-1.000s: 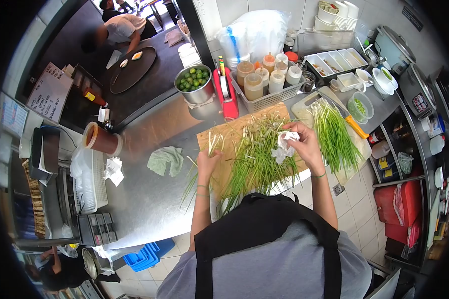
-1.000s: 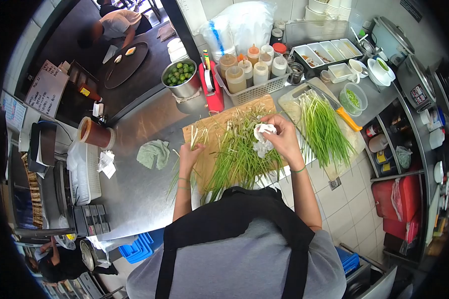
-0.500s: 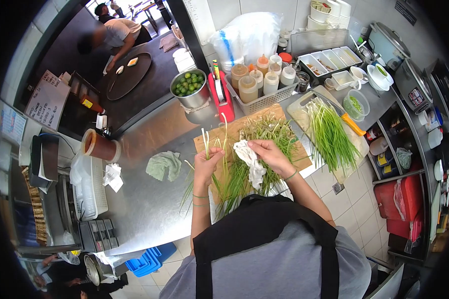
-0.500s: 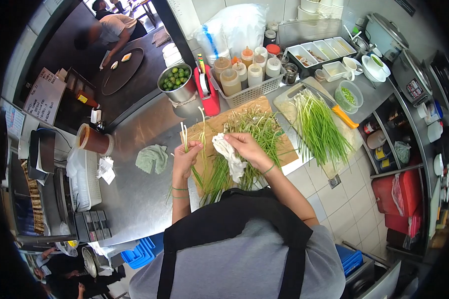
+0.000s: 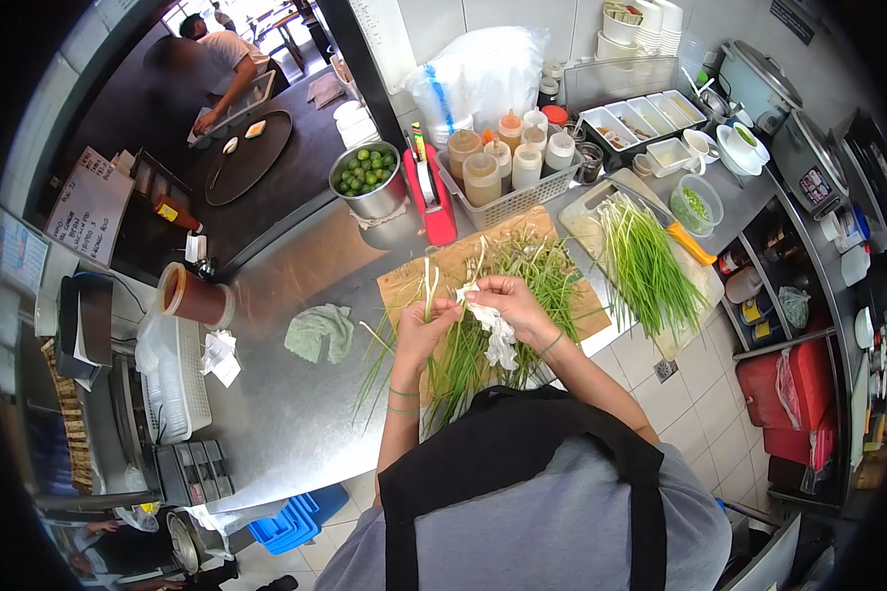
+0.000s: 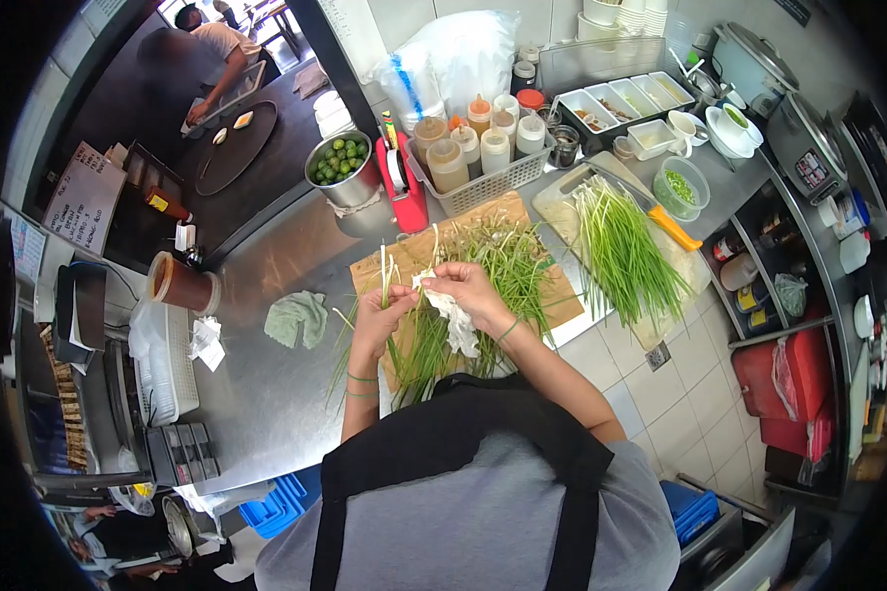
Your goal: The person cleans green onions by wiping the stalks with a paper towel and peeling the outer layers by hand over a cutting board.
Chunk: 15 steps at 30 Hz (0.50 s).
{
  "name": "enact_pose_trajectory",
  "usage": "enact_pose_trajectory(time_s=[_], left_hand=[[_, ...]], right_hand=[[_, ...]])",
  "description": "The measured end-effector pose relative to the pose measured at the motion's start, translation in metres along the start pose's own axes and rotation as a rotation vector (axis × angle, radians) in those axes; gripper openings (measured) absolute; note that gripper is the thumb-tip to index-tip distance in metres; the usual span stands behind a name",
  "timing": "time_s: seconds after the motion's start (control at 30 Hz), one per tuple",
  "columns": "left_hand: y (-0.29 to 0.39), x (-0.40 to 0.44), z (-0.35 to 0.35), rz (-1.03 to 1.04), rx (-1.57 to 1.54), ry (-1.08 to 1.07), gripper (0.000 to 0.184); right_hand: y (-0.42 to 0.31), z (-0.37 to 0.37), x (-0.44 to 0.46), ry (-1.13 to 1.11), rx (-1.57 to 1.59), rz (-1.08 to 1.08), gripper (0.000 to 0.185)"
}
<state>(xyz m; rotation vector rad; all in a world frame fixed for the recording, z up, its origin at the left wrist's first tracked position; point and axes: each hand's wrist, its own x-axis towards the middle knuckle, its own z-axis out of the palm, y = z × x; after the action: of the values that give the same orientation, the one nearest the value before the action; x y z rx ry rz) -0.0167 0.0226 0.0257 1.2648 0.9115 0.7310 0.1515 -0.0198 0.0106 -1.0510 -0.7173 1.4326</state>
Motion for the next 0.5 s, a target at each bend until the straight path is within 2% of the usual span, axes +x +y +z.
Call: enact_pose_trajectory(time_s=[0.43, 0.5], left_hand=[[-0.0025, -0.0006, 0.0068, 0.019, -0.062, 0.054, 0.009], [-0.007, 0.0018, 0.0056, 0.096, -0.073, 0.109, 0.01]], right_hand=[[0.0026, 0.0003, -0.0021, -0.06, -0.062, 0.004, 0.012], [0.0004, -0.0016, -0.0031, -0.04, -0.059, 0.032, 0.013]])
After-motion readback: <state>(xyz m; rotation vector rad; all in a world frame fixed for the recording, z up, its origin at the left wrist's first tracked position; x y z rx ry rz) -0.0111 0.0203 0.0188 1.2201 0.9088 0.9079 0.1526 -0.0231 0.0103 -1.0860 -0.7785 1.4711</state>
